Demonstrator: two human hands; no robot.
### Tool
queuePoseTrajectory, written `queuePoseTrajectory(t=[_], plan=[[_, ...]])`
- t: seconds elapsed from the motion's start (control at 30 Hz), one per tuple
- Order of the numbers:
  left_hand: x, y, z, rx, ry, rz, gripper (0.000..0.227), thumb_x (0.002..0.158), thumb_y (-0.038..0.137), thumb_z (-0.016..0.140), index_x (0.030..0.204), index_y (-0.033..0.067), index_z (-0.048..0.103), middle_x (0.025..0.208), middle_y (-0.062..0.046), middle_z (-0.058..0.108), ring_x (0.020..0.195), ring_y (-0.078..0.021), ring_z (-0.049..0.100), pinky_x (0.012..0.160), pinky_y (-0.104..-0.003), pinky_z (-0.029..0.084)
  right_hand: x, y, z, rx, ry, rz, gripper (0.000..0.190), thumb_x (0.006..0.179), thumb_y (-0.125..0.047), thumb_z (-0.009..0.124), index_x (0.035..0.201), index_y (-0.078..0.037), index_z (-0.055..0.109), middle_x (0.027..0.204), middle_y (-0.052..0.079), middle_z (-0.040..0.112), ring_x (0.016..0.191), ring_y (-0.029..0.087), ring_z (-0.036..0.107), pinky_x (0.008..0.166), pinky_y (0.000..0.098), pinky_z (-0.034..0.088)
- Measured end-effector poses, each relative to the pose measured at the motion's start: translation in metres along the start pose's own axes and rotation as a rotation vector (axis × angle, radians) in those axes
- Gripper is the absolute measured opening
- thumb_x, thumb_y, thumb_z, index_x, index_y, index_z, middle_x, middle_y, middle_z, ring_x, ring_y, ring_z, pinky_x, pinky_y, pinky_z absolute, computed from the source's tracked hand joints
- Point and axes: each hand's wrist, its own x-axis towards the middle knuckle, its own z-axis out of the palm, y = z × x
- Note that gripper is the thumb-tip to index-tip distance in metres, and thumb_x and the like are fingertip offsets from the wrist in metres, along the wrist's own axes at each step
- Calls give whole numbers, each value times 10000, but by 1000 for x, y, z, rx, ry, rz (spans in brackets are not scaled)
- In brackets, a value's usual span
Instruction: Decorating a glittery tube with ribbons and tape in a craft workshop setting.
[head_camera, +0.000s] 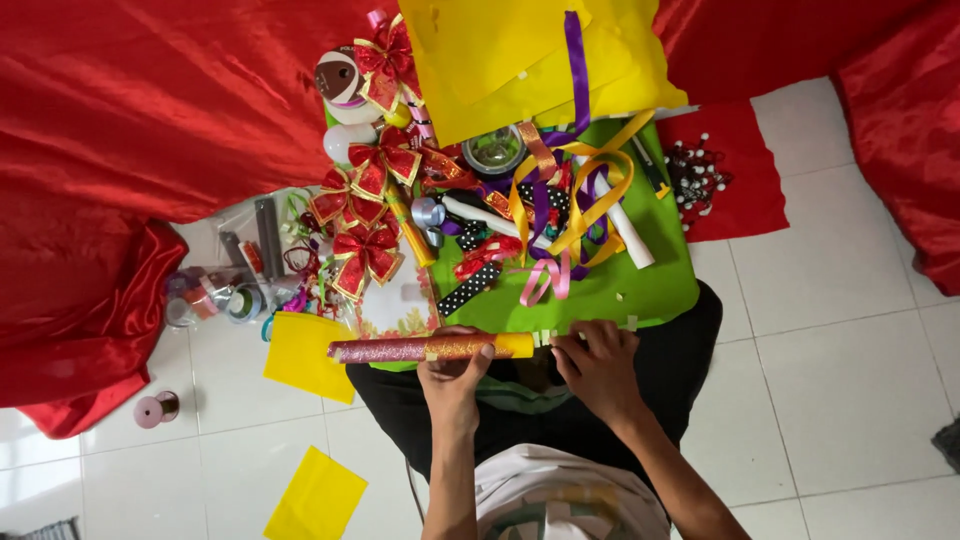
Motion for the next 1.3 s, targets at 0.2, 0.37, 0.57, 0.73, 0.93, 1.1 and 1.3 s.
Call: queuePoseTrajectory(t=[0.2,0.37,0.57,0.73,0.93,1.1,1.3], plan=[[-1,2,-1,-9,-7,1,210,808,94,870,959,34,736,908,-72,751,833,-183,705,732,-341,595,-11,10,8,-30,-32,146,66,926,-297,713,963,-319,763,1067,-68,651,1087,210,580,861,464,329],[0,1,-2,-7,-30,7,235,815,101,865,992,34,726,909,-77,747,844,-193,708,762,-353,590,7,6,8,-27,21,42,78,930,-218,673,916,-293,693,1002,-64,610,1020,221,559,842,449,271],[-1,8,2,-4,-49,30,204,823,100,860,973,44,733,912,-69,753,838,-187,710,750,-348,595,10,6,7,-65,-20,19,31,943,-243,694,955,-270,684,1030,-51,587,1030,230,554,865,451,279],[1,5,1,2,-42,9,199,820,91,858,968,43,733,900,-70,748,833,-191,702,748,-350,587,9,7,7,-85,-52,2,65,937,-255,710,977,-276,663,1047,-46,575,1035,238,564,837,457,316],[0,7,1,27,-52,17,199,829,103,850,970,39,727,909,-71,743,828,-186,694,736,-340,578,11,7,6,-60,-70,-12,79,928,-228,695,969,-272,644,1070,-46,589,1061,248,572,826,460,335],[0,7,1,31,-53,18,207,831,110,852,981,41,728,898,-69,749,828,-189,705,747,-342,584,19,7,0,0,-99,-25,100,901,-224,698,978,-274,659,1095,-50,600,1076,259,575,804,462,358],[0,2,-2,-2,-42,-9,230,826,90,856,1009,36,727,926,-82,753,847,-200,718,753,-361,608,12,11,5,-70,-94,-103,130,908,-225,707,933,-264,585,1112,-44,594,1090,243,587,835,442,358]])
